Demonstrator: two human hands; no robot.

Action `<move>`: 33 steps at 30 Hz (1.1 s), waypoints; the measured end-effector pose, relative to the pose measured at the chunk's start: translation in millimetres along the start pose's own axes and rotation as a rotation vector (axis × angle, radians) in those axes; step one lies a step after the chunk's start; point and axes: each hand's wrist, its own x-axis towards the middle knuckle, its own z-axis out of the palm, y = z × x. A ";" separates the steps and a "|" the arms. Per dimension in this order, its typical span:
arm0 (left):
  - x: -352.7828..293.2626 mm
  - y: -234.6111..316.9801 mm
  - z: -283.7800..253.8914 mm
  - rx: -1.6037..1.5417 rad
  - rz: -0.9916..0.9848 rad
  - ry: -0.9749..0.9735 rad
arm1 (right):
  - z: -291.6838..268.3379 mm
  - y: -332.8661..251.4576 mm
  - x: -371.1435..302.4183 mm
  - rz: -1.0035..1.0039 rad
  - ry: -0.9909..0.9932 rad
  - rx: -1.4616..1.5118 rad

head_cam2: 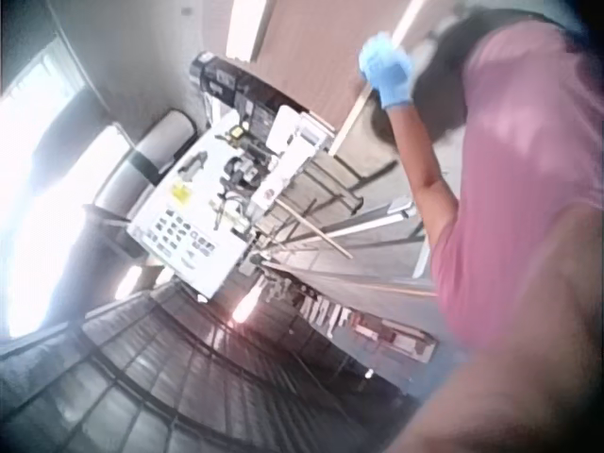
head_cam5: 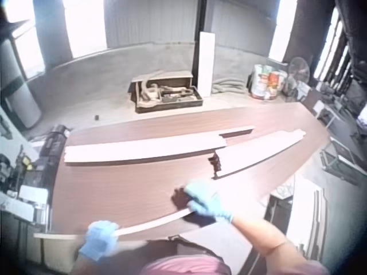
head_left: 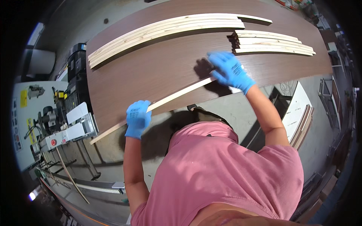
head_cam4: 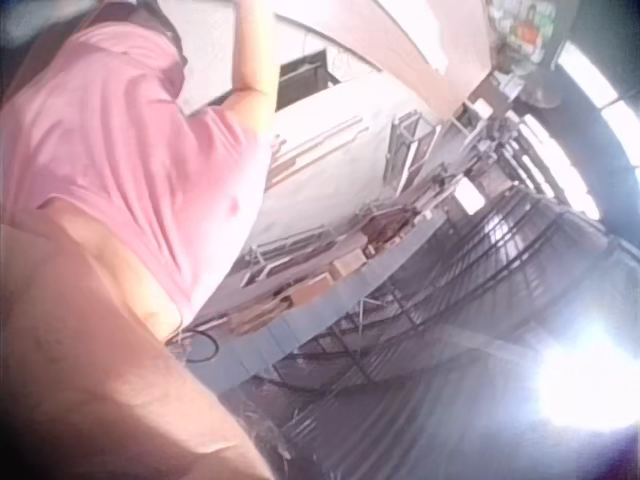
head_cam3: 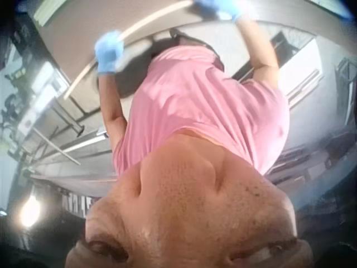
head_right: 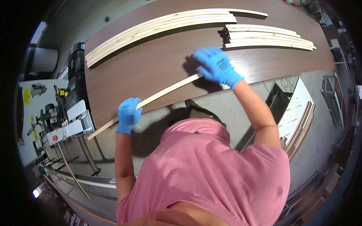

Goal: The person repeatedly picks up thin wooden planks from a stack and places them one by one onto a large worktable. The person arranges the planks in a neat pile on the table surface.

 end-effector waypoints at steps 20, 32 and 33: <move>110.1 62.3 11.1 0.150 -0.126 -0.383 | -84.6 272.7 -48.3 0.164 -0.323 -0.456; 152.0 47.4 26.7 0.152 -0.115 -0.346 | -117.9 384.5 -123.6 0.214 -0.397 -0.619; 155.3 43.1 25.8 0.163 -0.118 -0.349 | -119.2 380.5 -119.8 0.232 -0.411 -0.623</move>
